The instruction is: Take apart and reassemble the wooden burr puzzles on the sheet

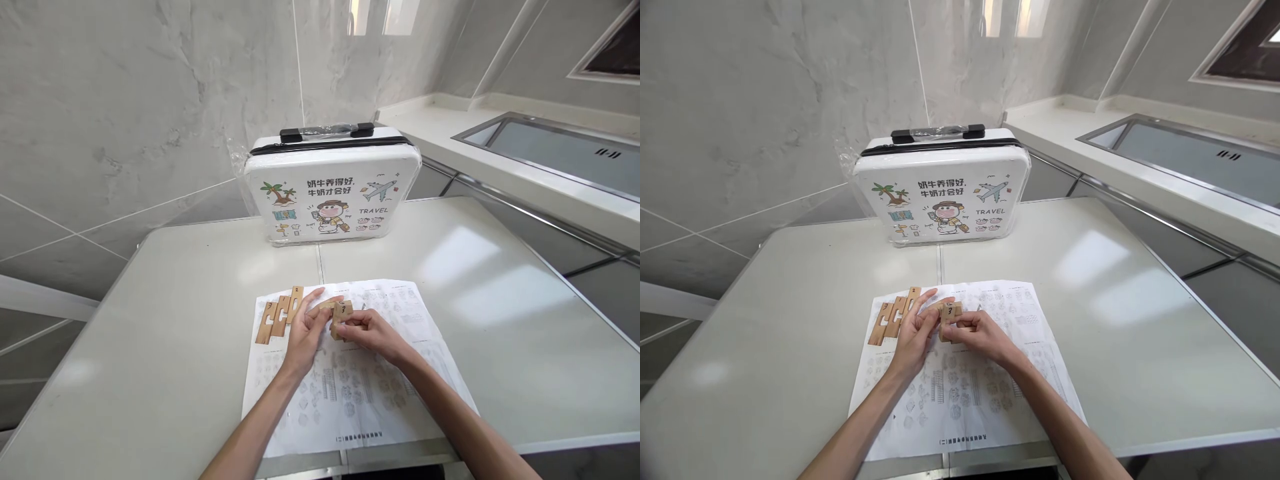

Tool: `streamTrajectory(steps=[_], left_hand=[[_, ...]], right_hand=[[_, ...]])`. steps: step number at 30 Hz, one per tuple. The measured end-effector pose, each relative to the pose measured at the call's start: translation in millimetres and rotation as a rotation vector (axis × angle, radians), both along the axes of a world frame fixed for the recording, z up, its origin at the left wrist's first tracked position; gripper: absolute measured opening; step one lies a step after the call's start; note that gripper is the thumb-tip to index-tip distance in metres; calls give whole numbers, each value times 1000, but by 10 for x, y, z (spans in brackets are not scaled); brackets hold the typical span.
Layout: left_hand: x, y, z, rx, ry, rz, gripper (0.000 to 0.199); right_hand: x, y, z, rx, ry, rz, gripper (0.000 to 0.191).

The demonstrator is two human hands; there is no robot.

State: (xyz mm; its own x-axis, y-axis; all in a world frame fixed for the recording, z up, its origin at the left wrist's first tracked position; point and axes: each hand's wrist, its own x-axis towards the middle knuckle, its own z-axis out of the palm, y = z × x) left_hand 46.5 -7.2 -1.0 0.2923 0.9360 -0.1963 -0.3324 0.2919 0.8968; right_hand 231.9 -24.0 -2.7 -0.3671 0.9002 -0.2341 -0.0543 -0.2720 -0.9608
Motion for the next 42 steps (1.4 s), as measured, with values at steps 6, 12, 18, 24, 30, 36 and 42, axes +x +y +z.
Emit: streamTrajectory(steps=[6, 12, 18, 24, 30, 36, 42], left_hand=[[-39, 27, -49, -96, -106, -119, 41], [-42, 41, -76, -130, -133, -90, 41], [-12, 43, -16, -153, -127, -7, 50], [8, 43, -80, -140, -107, 202, 54], [23, 29, -47, -97, -81, 147, 49], [23, 14, 10, -4, -78, -21, 47], [7, 0, 2, 81, 9, -82, 48]], right_hand=[[27, -5, -32, 0, 1, 10, 44], [28, 1, -51, -26, 8, 17, 52], [19, 0, -20, -45, -40, -23, 48], [-25, -18, -15, 126, -146, -93, 38], [-86, -46, -33, 257, -262, -185, 41], [-14, -6, -11, 115, -86, -166, 47], [51, 18, -45, -76, 98, -151, 47]])
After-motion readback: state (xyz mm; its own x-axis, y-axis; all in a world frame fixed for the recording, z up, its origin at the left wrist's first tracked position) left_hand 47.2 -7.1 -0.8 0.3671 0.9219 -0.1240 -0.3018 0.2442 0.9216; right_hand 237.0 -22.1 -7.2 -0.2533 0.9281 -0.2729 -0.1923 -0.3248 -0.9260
